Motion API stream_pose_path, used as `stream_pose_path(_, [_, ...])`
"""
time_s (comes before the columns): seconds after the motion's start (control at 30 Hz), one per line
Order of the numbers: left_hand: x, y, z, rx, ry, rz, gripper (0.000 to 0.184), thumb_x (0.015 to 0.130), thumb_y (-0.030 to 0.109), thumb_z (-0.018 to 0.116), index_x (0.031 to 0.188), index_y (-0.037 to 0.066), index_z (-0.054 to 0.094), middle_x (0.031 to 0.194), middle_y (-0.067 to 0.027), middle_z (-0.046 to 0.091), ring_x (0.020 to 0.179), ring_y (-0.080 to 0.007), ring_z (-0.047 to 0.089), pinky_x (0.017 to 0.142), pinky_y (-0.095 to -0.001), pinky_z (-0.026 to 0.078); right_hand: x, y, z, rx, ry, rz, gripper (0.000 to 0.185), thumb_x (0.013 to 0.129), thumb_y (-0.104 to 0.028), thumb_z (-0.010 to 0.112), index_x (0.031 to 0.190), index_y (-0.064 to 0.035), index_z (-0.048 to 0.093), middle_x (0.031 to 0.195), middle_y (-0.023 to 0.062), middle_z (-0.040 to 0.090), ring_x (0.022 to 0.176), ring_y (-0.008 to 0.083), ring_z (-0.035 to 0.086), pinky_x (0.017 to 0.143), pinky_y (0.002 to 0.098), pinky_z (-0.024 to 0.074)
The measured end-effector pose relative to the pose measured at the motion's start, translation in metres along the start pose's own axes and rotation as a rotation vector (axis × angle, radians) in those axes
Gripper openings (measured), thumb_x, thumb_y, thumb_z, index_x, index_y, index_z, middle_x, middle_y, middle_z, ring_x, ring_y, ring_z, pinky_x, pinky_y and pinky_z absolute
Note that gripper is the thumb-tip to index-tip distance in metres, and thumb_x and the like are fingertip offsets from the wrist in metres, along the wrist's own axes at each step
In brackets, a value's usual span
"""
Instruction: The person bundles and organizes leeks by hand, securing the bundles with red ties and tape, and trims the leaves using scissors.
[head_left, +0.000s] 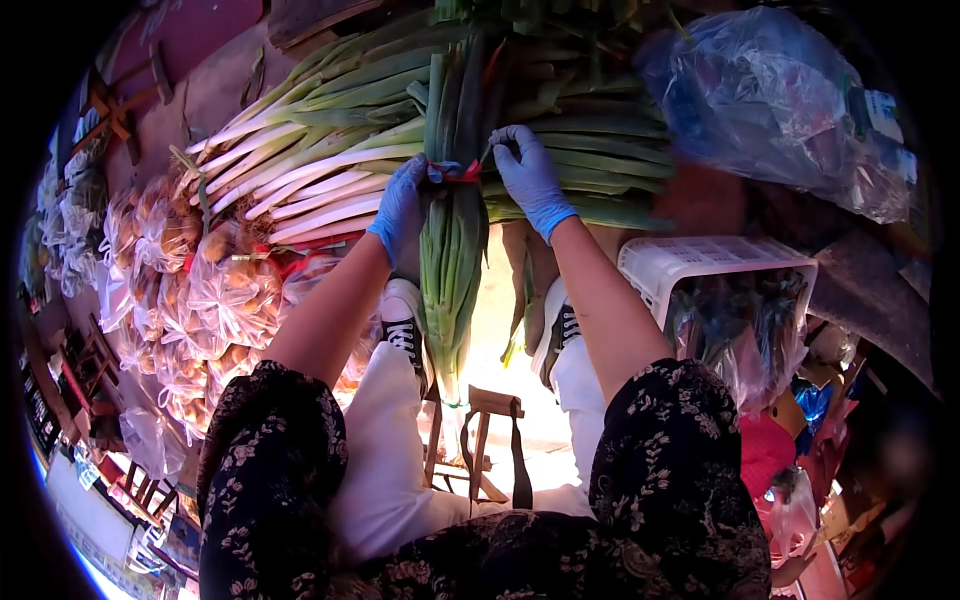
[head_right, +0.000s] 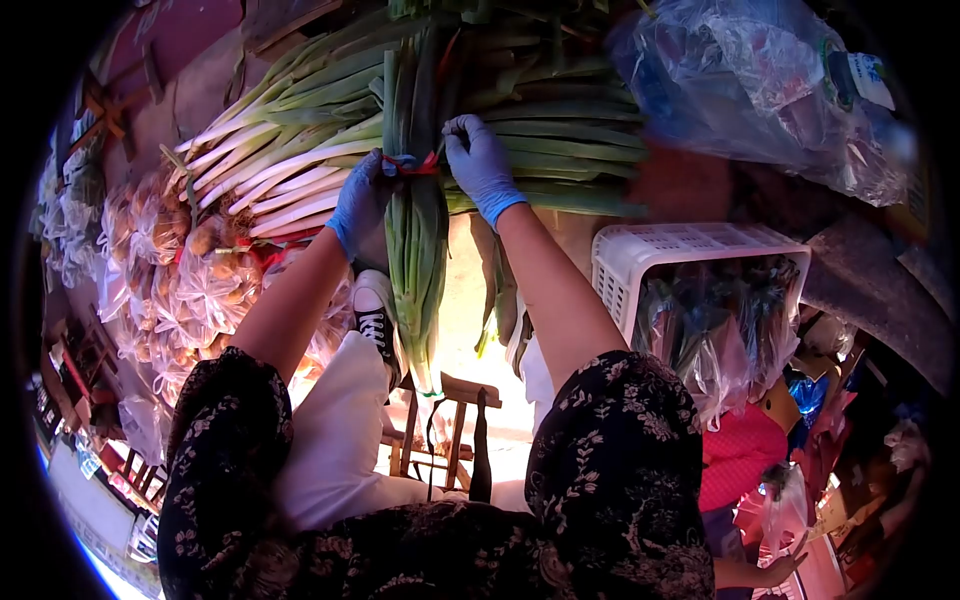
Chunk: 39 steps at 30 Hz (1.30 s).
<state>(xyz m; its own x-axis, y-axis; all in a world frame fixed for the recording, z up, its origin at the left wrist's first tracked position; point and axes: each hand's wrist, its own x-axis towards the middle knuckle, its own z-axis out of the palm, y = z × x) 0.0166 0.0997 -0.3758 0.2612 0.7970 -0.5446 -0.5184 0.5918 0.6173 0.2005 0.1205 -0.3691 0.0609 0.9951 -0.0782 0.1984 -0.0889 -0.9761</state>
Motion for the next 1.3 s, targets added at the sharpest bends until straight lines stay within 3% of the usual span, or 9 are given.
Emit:
stream_pose_path(0.17, [0.005,-0.007,-0.007,-0.005,-0.002,-0.009,0.026,0.095,0.027,0.039,0.078,0.01,0.049,0.087,-0.006,0.061,0.085,-0.0181,0.055,0.077,-0.0303,0.04,-0.028,-0.017,-0.018,-0.521,-0.28,-0.194,0.034,0.08,-0.008,0.06,0.113,-0.0063,0.056,0.088,0.0115,0.057,0.081,0.0267,0.059,0.073,0.033,0.048])
stream_pose_path(0.27, [0.005,-0.005,-0.003,0.006,0.12,-0.053,0.028,0.094,0.027,0.039,0.075,0.009,0.049,0.086,-0.0082,0.061,0.085,-0.02,0.055,0.081,-0.0316,0.04,-0.026,-0.021,-0.011,-0.606,-0.32,-0.168,0.027,0.08,-0.015,0.061,0.105,-0.0078,0.058,0.088,0.014,0.056,0.082,0.0314,0.058,0.073,0.0362,0.0484])
stream_pose_path(0.47, [0.004,-0.001,0.0,0.048,0.041,-0.027,0.03,0.094,0.025,0.039,0.071,0.006,0.047,0.084,-0.0128,0.06,0.085,-0.0225,0.055,0.086,-0.0333,0.04,-0.01,-0.013,0.002,-1.02,-0.506,-0.137,0.012,0.079,-0.017,0.058,0.086,-0.0081,0.055,0.084,0.0134,0.056,0.078,0.032,0.057,0.067,0.0395,0.0488])
stream_pose_path(0.57, [0.008,-0.004,-0.006,0.087,0.014,0.017,0.029,0.094,0.024,0.04,0.071,0.006,0.047,0.082,-0.012,0.059,0.083,-0.0221,0.056,0.084,-0.0329,0.041,-0.007,-0.011,-0.005,-1.076,-0.509,-0.352,0.014,0.079,-0.017,0.058,0.088,-0.0075,0.054,0.08,0.0137,0.057,0.077,0.0335,0.058,0.067,0.0412,0.0489])
stream_pose_path(0.67, [0.006,-0.001,-0.001,0.138,0.024,0.026,0.029,0.095,0.024,0.041,0.076,0.005,0.051,0.074,-0.006,0.055,0.077,-0.0175,0.053,0.08,-0.0288,0.039,-0.008,-0.013,-0.01,-0.868,-0.385,-0.351,0.011,0.079,-0.014,0.054,0.088,-0.0072,0.055,0.08,0.0149,0.059,0.076,0.0336,0.061,0.068,0.0413,0.0495])
stream_pose_path(0.93, [-0.001,-0.007,-0.003,0.559,-0.103,0.191,0.032,0.094,0.025,0.044,0.079,0.002,0.059,0.07,-0.003,0.058,0.066,-0.0101,0.047,0.066,-0.0234,0.038,-0.004,-0.018,0.002,-0.807,-0.476,0.046,0.015,0.076,-0.02,0.058,0.084,-0.0063,0.059,0.084,0.0166,0.063,0.08,0.0356,0.061,0.07,0.0451,0.0484])
stream_pose_path(1.03, [0.0,-0.003,-0.004,0.512,-0.125,0.146,0.03,0.094,0.024,0.043,0.08,0.002,0.059,0.074,-0.0047,0.06,0.068,-0.0112,0.048,0.069,-0.0252,0.04,0.0,-0.033,-0.003,-0.878,-0.58,0.005,0.019,0.075,-0.023,0.054,0.082,-0.0068,0.062,0.083,0.0173,0.063,0.08,0.0352,0.061,0.071,0.0443,0.0488])
stream_pose_path(1.17, [-0.004,0.009,0.008,-0.016,0.049,-0.073,0.026,0.093,0.024,0.043,0.077,0.007,0.054,0.081,-0.0076,0.061,0.075,-0.0158,0.052,0.074,-0.0294,0.041,-0.006,-0.043,-0.001,-0.935,-0.66,-0.017,0.024,0.075,-0.027,0.051,0.076,-0.0069,0.064,0.078,0.0176,0.063,0.078,0.0347,0.062,0.071,0.0441,0.049])
stream_pose_path(1.3, [-0.015,0.028,0.026,-0.127,0.143,-0.063,0.031,0.092,0.025,0.043,0.065,0.011,0.04,0.069,-0.0062,0.052,0.071,-0.0173,0.05,0.074,-0.028,0.041,-0.002,-0.06,-0.002,-0.825,-0.593,-0.159,0.022,0.074,-0.027,0.052,0.07,-0.0068,0.062,0.072,0.0167,0.061,0.07,0.0361,0.06,0.066,0.0446,0.0483])
